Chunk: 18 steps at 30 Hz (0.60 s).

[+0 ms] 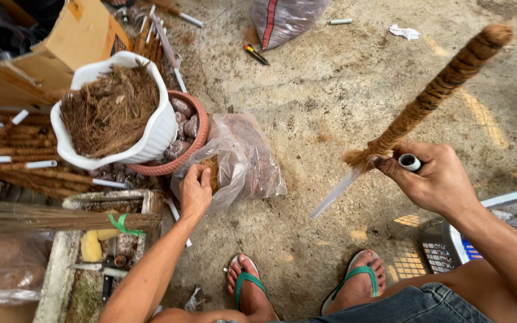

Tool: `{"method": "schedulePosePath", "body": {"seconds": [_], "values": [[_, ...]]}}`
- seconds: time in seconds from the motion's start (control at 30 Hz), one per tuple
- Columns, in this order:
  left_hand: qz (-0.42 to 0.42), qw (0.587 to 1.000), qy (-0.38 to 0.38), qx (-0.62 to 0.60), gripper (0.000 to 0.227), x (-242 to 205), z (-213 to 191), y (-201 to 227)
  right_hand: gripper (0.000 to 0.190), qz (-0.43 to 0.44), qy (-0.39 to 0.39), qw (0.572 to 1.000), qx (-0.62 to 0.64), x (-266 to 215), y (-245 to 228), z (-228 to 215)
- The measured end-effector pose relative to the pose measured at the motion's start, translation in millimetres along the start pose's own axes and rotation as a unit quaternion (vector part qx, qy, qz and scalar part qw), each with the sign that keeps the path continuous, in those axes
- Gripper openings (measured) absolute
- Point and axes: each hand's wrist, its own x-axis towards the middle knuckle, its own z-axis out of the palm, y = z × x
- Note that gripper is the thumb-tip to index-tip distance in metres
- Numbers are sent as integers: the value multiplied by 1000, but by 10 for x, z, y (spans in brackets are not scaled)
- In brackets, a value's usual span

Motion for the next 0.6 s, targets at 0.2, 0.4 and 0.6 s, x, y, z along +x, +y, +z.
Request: {"method": "schedulePosePath", "body": {"seconds": [0.2,0.4,0.6], "values": [[0,999,-25,-34,29,120,89,5,32,55,-38,998,4,38,-60,7],[-239,964,-92,-78,34,-20,254,-325,33,4,-24,999,40,54,-110,1],[-377,908,-130,-128,64,-233,232,-536,37,66,-83,994,2,118,-123,20]]}}
